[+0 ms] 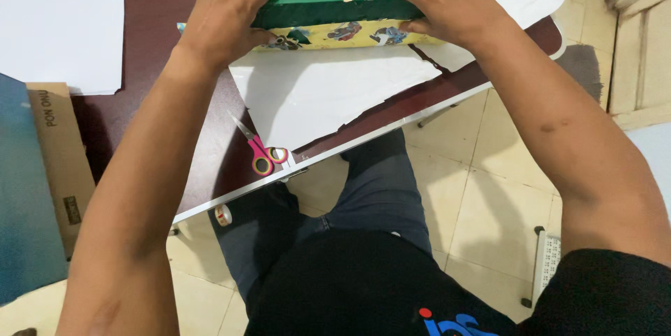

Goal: The person wraps a green Crocodile shoebox with yellow patterned wrapping paper on a table. They fold the paper around the box, cut tape with pink scissors, and apply tape to secure the paper on multiple sides.

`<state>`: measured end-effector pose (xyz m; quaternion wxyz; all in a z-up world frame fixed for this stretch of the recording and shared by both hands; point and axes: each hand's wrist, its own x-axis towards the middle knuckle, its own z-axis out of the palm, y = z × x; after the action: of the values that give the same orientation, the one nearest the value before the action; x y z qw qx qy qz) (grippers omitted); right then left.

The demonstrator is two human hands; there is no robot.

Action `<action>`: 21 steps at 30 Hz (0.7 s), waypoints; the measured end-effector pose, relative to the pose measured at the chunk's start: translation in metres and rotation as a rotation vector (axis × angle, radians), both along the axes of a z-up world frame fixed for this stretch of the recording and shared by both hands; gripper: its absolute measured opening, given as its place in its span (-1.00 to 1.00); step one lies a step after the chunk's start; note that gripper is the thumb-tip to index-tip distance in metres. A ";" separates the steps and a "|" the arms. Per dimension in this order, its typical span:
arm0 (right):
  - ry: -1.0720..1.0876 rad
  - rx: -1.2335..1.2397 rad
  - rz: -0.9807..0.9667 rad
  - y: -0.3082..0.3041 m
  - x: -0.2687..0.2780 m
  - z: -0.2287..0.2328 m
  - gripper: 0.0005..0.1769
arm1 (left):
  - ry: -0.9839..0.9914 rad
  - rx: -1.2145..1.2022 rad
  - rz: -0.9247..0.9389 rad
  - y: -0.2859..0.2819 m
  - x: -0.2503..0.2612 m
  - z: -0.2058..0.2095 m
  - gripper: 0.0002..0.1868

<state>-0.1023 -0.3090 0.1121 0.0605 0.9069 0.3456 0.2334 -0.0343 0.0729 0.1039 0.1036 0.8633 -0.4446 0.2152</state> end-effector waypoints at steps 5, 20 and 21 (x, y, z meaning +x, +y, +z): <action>-0.036 0.023 -0.022 -0.009 -0.006 -0.002 0.05 | -0.034 0.009 0.012 0.000 0.005 -0.003 0.07; 0.154 0.166 -0.088 -0.023 -0.015 0.001 0.01 | -0.051 0.010 0.039 -0.003 0.005 -0.006 0.13; 0.157 0.165 -0.086 -0.023 -0.014 0.000 0.01 | -0.050 0.013 0.045 -0.003 0.004 -0.005 0.13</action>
<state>-0.1167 -0.3320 0.1116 -0.0318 0.9382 0.2895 0.1867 -0.0306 0.0698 0.0992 0.0818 0.8682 -0.4287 0.2361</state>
